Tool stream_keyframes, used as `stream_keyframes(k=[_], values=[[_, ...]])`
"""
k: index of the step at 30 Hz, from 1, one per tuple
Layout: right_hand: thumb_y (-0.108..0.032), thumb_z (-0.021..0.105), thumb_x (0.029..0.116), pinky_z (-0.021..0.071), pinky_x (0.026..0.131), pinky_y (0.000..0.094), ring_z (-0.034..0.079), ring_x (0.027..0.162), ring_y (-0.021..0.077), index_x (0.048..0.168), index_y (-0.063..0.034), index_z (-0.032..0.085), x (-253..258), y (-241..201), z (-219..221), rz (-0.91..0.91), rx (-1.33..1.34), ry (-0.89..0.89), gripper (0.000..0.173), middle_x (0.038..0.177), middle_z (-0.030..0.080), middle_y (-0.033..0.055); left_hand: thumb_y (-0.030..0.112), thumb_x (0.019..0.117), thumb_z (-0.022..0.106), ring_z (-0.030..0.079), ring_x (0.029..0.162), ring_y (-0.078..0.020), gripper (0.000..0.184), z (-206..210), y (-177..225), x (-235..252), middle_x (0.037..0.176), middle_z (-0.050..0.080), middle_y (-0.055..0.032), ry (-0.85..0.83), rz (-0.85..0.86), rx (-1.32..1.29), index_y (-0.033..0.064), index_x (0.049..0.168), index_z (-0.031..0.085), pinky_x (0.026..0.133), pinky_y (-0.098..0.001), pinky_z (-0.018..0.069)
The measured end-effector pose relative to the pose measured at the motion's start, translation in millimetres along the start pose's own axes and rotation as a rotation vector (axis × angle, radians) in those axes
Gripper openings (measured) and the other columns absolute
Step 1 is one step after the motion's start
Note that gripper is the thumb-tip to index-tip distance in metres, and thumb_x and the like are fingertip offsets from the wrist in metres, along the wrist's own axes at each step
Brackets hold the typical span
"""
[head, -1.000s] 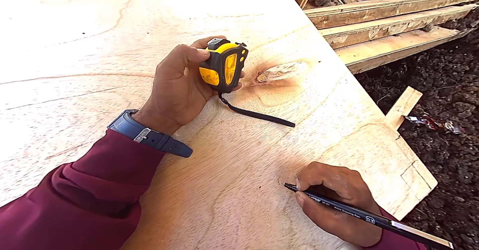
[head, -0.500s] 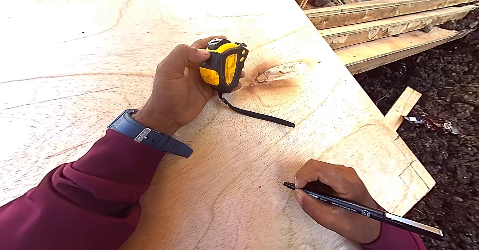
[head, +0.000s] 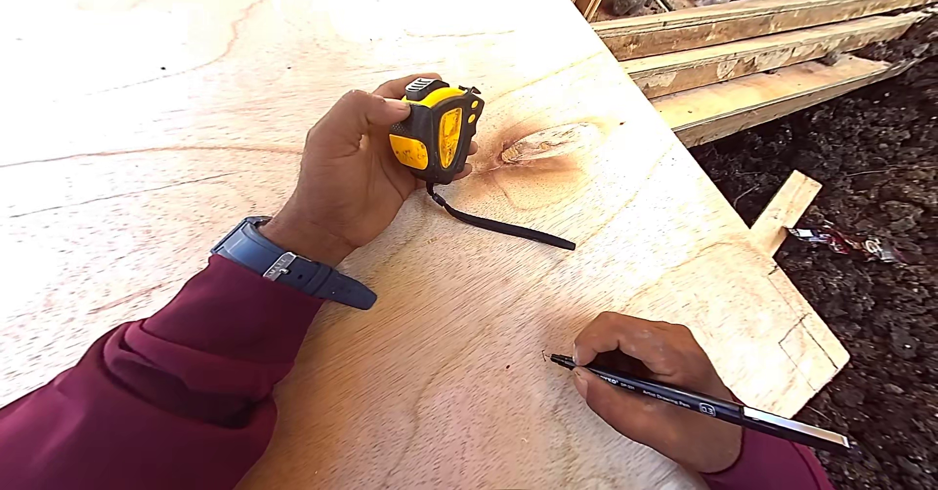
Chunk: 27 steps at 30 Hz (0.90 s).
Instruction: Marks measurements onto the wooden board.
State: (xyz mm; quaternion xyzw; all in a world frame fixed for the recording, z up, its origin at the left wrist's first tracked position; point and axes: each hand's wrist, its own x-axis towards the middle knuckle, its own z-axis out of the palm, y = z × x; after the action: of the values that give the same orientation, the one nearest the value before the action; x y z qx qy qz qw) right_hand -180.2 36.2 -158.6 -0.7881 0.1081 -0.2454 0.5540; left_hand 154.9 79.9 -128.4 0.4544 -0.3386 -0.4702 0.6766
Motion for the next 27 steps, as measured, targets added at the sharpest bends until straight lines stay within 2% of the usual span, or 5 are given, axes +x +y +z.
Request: stream_keyframes(k=[27], values=[[-0.005, 0.070, 0.0903, 0.0522, 0.057, 0.0150, 0.061, 0.066, 0.0015, 0.094, -0.0023, 0.070, -0.2, 0.0, -1.5, 0.014, 0.027, -0.034, 0.005, 0.080, 0.068, 0.0017, 0.028, 0.1047, 0.028, 0.065, 0.116, -0.0300, 0.048, -1.1, -0.4, 0.9, 0.133, 0.062, -0.0137, -0.004, 0.008, 0.002, 0.0140, 0.145, 0.048, 0.095, -0.0477, 0.0571]])
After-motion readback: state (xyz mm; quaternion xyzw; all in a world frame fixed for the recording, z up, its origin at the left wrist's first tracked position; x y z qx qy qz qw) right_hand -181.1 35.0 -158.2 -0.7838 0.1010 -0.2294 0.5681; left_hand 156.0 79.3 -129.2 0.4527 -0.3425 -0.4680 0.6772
